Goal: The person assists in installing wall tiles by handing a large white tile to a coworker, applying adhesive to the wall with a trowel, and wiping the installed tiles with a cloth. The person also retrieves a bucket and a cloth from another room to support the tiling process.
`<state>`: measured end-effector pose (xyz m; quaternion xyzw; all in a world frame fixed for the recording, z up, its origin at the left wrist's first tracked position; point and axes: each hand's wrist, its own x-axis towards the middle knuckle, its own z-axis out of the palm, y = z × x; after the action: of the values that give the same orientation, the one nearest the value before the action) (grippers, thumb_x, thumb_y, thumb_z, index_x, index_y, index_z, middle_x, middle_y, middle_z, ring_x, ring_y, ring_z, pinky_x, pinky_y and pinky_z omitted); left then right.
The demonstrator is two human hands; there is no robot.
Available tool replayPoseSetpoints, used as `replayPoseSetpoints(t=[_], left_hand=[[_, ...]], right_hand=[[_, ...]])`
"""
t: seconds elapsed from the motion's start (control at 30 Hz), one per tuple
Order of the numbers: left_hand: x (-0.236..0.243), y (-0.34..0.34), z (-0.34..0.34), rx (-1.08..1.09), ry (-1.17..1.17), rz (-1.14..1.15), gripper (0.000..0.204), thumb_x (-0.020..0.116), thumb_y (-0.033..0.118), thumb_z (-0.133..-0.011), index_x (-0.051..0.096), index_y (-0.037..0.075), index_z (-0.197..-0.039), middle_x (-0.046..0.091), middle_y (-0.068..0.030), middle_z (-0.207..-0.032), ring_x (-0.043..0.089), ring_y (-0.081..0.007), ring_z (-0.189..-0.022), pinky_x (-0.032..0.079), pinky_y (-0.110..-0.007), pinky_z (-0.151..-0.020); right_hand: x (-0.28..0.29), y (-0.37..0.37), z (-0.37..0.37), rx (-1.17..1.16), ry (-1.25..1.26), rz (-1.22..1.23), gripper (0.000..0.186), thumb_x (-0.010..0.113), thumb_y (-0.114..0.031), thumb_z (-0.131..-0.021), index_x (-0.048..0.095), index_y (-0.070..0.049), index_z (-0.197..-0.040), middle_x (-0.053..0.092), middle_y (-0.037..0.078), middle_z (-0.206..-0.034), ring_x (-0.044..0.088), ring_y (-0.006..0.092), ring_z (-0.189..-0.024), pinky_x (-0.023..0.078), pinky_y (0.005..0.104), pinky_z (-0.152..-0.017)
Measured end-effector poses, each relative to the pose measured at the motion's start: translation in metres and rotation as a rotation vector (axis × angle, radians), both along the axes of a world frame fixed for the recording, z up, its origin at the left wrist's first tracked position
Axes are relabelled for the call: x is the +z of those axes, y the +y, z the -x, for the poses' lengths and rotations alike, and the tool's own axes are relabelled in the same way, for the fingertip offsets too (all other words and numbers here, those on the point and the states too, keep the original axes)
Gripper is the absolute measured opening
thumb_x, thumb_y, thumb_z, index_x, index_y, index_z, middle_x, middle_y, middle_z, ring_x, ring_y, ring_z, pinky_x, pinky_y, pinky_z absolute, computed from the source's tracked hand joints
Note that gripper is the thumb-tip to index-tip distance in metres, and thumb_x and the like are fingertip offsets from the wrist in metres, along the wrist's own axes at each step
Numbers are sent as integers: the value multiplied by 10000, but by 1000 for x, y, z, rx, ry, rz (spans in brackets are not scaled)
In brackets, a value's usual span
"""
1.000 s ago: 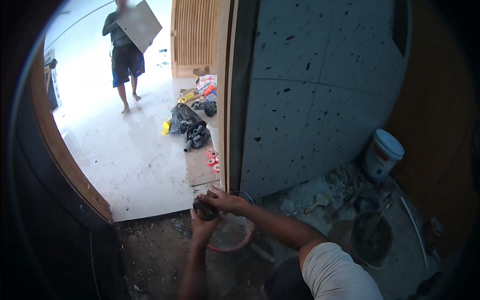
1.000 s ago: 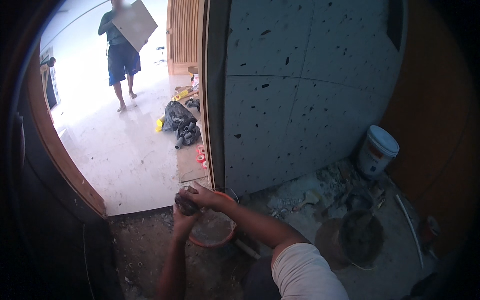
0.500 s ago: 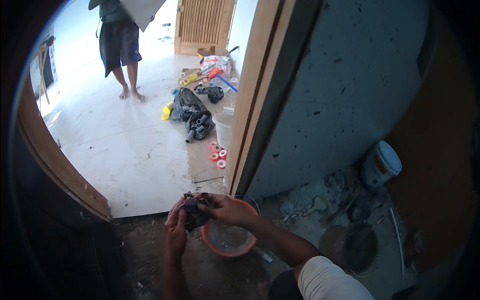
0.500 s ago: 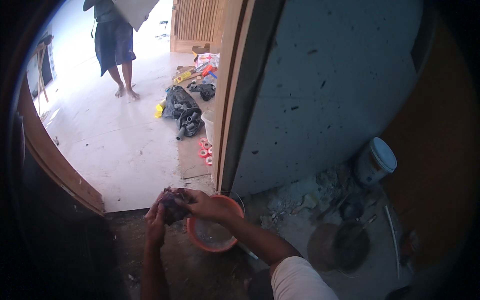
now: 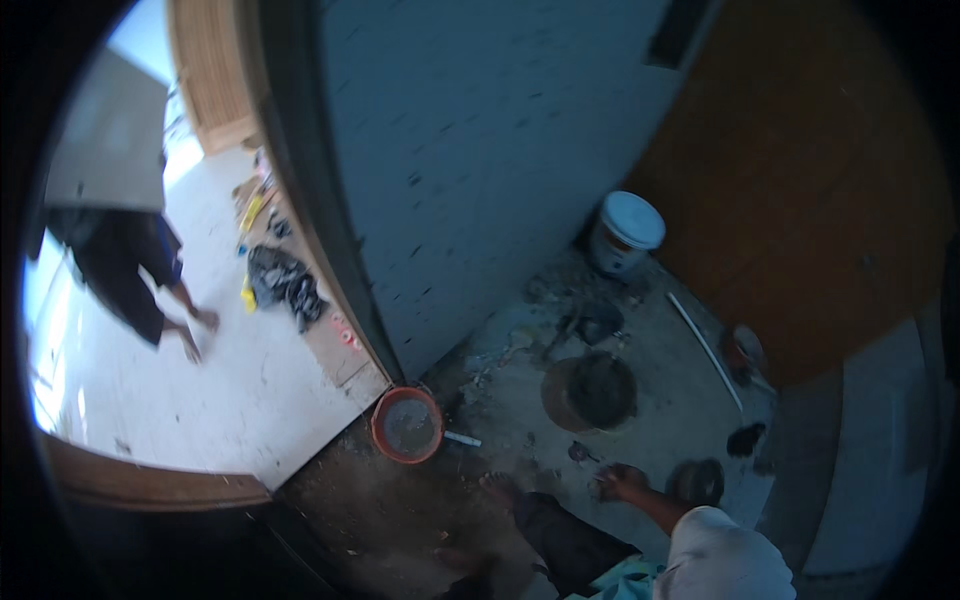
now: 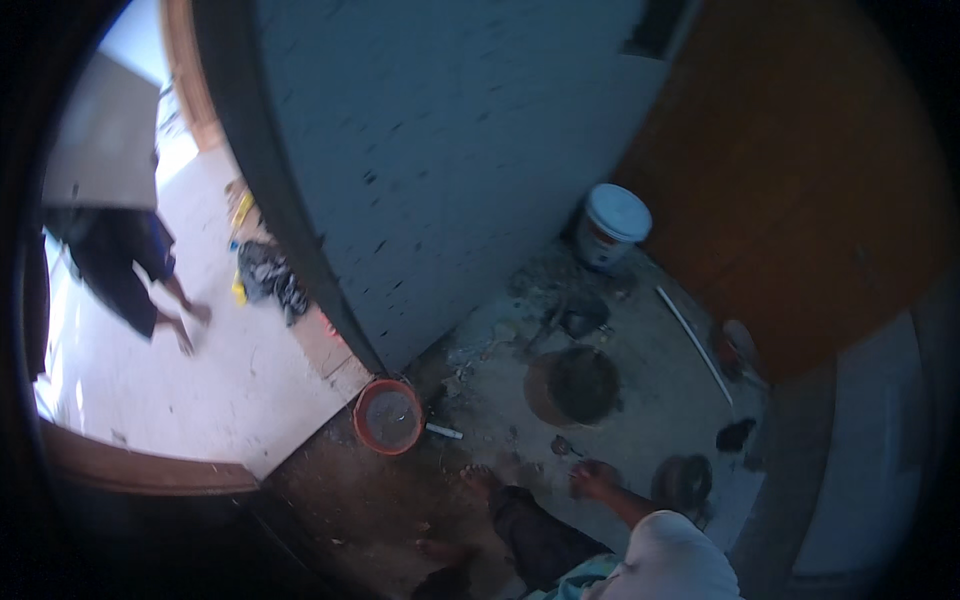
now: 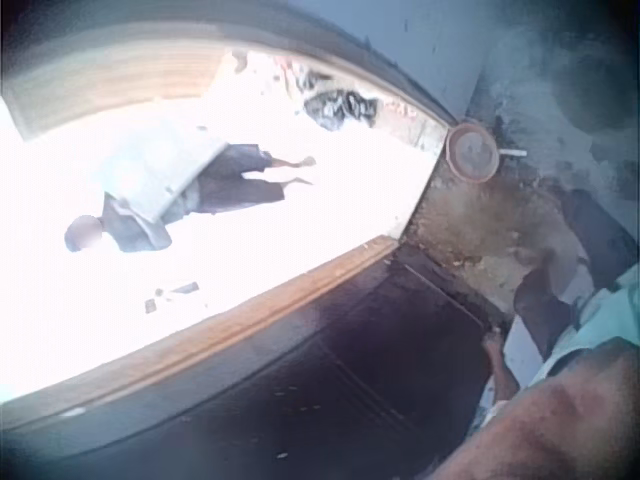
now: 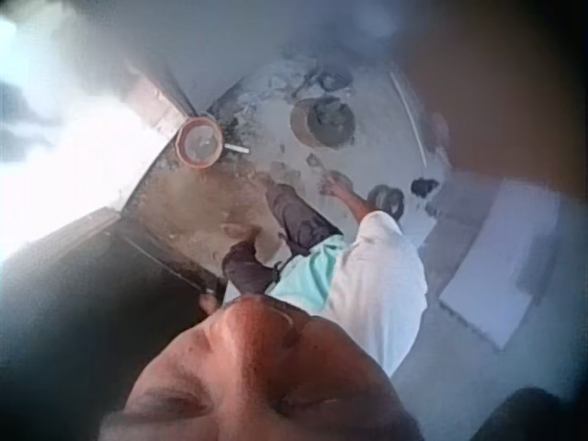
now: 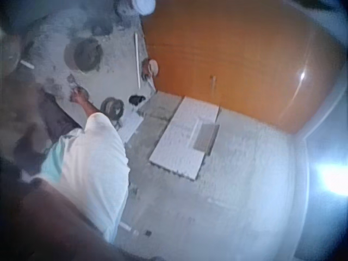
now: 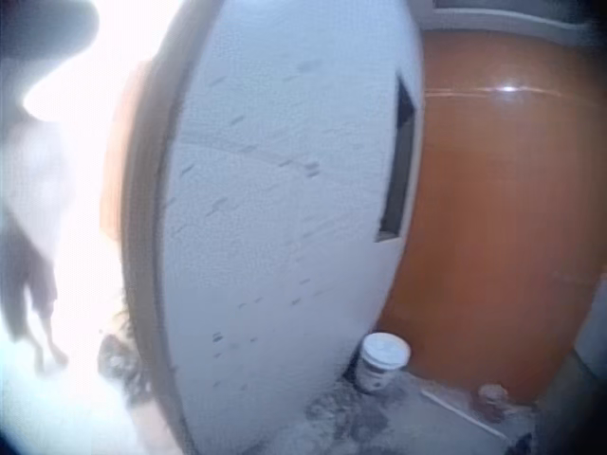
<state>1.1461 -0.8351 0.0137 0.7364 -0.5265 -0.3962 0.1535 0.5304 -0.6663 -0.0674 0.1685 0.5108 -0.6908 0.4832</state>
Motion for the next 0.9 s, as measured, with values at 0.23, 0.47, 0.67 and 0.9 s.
replayPoseSetpoints(t=[0.23, 0.47, 0.67, 0.9], left_hand=[[60, -9, 84, -198, 37, -249, 266, 640, 219, -883, 634, -26, -987, 650, -178, -884, 618, -280, -791, 492, -410, -704], [75, -93, 218, -19, 187, -365, 258, 629, 209, -894, 610, 20, -1069, 626, -110, -896, 611, -229, -822, 488, -366, -714], [105, -81, 414, -161, 490, -321, 107, 607, 108, -881, 514, 75, -840, 519, -34, -699, 513, -141, -567, 396, -271, -478], [107, 6, 589, -514, 531, -566, 137, 560, 189, -918, 568, 139, -790, 567, -14, -649, 520, -149, -473, 394, -266, -410]], right_hand=[[154, 262, -92, 1224, 799, -1222, 169, 487, -280, -759, 539, -120, -776, 528, 68, -740, 537, 244, -750, 426, 327, -694], [175, 343, -115, 806, 454, -1163, 163, 494, -284, -741, 506, -133, -682, 515, 73, -684, 544, 228, -710, 457, 348, -678], [183, 418, -96, 317, 541, -1304, 324, 544, -372, -815, 513, -68, -704, 519, 72, -686, 551, 220, -699, 468, 352, -685], [211, 462, 1, -379, 651, -1177, 274, 638, -279, -880, 623, -18, -965, 666, 105, -844, 637, 225, -771, 513, 370, -707]])
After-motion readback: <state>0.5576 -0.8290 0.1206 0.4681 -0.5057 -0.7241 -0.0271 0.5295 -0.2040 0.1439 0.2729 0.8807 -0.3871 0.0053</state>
